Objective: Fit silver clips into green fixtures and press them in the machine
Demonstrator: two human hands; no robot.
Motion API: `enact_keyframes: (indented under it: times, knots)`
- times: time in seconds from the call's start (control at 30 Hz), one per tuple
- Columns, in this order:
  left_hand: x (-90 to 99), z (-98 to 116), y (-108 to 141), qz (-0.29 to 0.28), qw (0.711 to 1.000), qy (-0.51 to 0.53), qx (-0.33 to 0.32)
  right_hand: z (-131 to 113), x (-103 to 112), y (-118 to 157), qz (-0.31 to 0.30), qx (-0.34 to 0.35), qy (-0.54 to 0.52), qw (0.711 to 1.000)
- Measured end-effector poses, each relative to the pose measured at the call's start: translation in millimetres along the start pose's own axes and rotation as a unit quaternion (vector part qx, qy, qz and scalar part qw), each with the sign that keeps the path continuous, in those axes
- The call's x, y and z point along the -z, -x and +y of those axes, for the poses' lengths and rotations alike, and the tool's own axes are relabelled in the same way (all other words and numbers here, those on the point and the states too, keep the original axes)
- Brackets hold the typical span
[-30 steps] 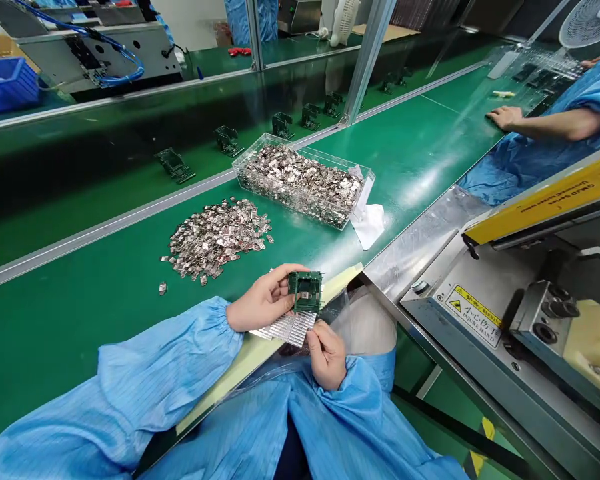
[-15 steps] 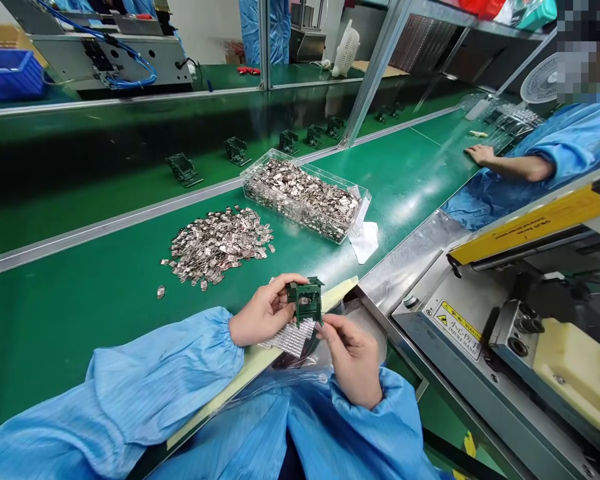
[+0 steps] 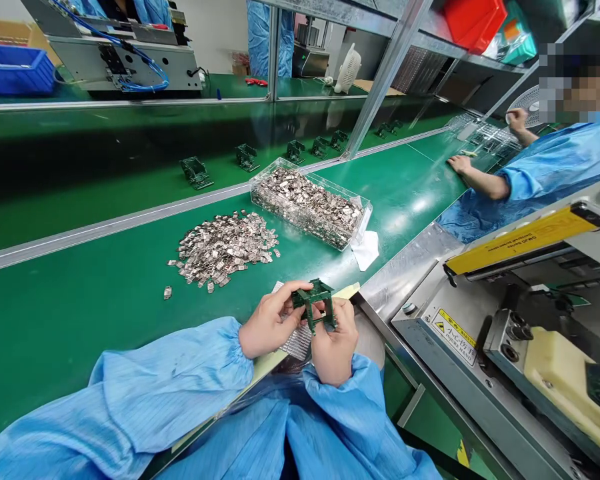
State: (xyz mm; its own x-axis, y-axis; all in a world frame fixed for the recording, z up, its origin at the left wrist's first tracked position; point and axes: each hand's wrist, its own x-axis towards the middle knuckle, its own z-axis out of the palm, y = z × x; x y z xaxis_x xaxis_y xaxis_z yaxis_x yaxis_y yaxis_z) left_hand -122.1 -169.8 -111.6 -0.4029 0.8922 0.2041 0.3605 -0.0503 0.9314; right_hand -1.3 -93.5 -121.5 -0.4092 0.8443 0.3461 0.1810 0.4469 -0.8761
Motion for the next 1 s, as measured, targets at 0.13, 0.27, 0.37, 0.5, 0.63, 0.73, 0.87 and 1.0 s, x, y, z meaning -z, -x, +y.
enact_keyframes:
  times: [0.13, 0.27, 0.37, 0.5, 0.63, 0.73, 0.87, 1.0]
  knots:
    - [0.8, 1, 1, 0.007, 1.000, -0.015, -0.013, 2, -1, -4, 0.001, -0.061, -0.093, 0.994]
    - [-1.0, 3, 2, -0.002, 1.000, 0.015, -0.022, 2, 0, -6, -0.036, -0.113, -0.182, 0.976]
    - [-3.5, 7, 5, 0.002, 0.999, 0.018, -0.027, 0, 3, -6, -0.059, -0.145, -0.253, 0.955]
    - [-3.8, 18, 9, -0.010, 1.000, -0.009, -0.018, -1, 17, -6, -0.079, -0.145, -0.308, 0.937]
    - [-6.2, 37, 7, -0.067, 0.998, 0.016, 0.001, 2, 55, -3, -0.118, -0.067, -0.257, 0.957]
    - [-16.2, 57, -1, -0.146, 0.989, -0.007, -0.021, 3, 98, 4, -0.131, 0.047, -0.172, 0.975]
    - [-47.2, 89, -36, -0.346, 0.934, -0.026, -0.081, 6, 170, 24, -0.084, 0.096, -0.128, 0.983]
    - [-118.0, 126, -90, -0.389, 0.896, -0.017, -0.215, 17, 252, 50, 0.205, 0.059, -0.108, 0.971]
